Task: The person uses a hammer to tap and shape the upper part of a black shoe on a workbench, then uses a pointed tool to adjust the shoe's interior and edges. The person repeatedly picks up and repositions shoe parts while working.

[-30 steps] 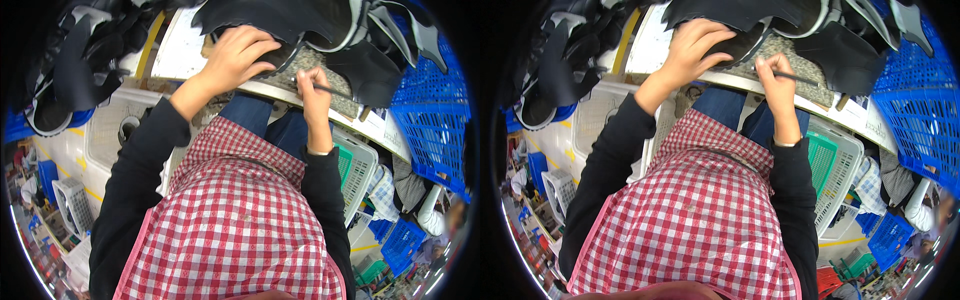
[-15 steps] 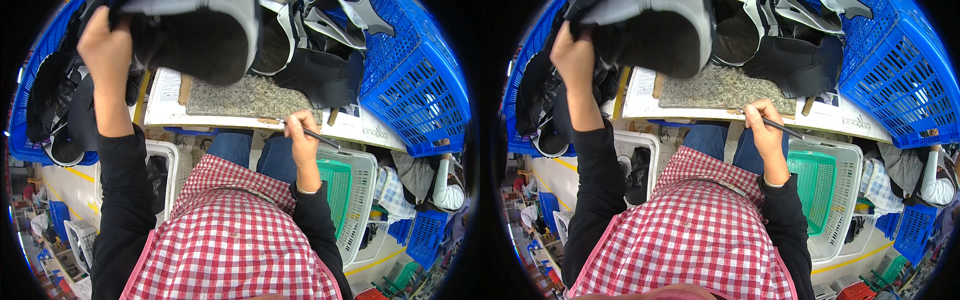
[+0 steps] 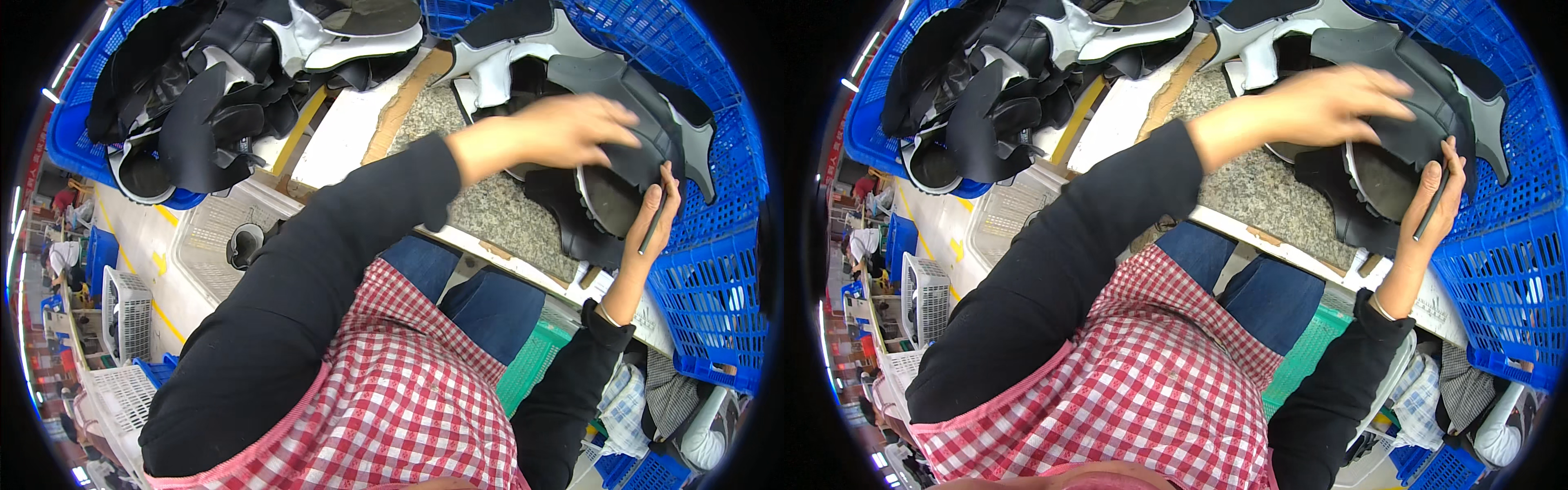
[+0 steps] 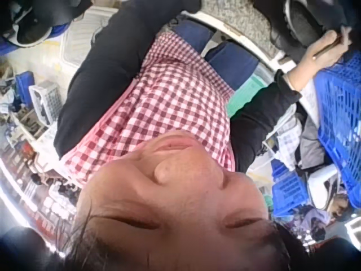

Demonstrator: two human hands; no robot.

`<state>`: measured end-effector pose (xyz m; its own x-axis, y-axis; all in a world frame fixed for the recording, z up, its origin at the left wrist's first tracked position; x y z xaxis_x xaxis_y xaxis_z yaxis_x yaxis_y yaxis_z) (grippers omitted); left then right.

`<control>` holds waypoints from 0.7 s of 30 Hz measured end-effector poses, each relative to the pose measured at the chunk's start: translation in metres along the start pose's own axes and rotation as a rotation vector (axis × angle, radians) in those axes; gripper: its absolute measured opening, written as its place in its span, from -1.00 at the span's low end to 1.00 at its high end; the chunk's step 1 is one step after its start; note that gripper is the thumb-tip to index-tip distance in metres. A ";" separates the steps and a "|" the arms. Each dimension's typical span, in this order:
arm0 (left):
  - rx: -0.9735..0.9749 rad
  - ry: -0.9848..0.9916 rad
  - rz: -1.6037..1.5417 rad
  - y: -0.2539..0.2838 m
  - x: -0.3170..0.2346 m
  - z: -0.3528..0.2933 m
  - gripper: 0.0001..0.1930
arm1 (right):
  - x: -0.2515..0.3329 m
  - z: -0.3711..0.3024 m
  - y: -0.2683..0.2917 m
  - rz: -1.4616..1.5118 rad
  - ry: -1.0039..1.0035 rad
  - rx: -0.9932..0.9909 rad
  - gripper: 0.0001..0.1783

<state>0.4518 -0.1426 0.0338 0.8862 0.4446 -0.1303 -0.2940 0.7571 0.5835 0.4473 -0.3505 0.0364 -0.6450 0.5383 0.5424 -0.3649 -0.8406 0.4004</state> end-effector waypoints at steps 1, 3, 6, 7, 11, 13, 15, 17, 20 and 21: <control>-0.140 -0.032 0.070 0.029 0.007 -0.024 -0.51 | -0.013 0.002 -0.001 -0.031 -0.046 0.009 -0.57; -0.415 0.055 0.385 0.100 0.025 -0.081 -0.62 | -0.019 -0.003 -0.002 -0.037 0.019 -0.001 -0.59; -0.328 0.380 0.917 0.156 0.059 -0.147 -0.58 | -0.009 -0.016 -0.003 -0.039 0.061 -0.072 -0.63; -0.157 0.482 0.915 0.161 0.080 -0.162 -0.46 | 0.002 -0.020 -0.003 -0.065 0.106 -0.116 -0.65; 0.359 0.270 1.314 0.188 0.143 -0.156 -0.49 | 0.047 -0.034 -0.011 -0.037 0.214 -0.149 -0.66; 0.447 1.059 0.978 0.247 0.205 -0.162 -0.75 | 0.062 -0.041 -0.015 -0.033 0.217 -0.090 -0.65; 0.041 0.383 1.243 0.314 0.161 -0.111 -0.81 | 0.071 -0.049 -0.012 -0.018 0.205 -0.080 -0.62; 0.033 0.306 1.615 0.373 0.121 -0.094 -0.80 | 0.075 -0.058 -0.008 0.038 0.169 -0.089 -0.62; -0.714 0.449 0.532 0.418 0.062 -0.115 -0.78 | 0.083 -0.073 -0.013 0.099 0.134 -0.065 -0.50; -0.720 0.391 0.462 0.404 0.040 -0.117 -0.78 | 0.085 -0.078 -0.018 0.139 0.100 -0.052 -0.47</control>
<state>0.3267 0.2371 0.1703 0.4815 0.8052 -0.3463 -0.8532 0.5210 0.0252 0.3467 -0.2944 0.0177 -0.7541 0.4101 0.5130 -0.2999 -0.9099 0.2866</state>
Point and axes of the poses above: each hand's wrist, its own z-axis towards the middle knuckle, its own y-axis out of the back of the hand, x = y × z, the point moved 7 cm from there along z, towards the middle knuckle, and after that the axes turned 5 degrees about -y, right-handed, at the moved point
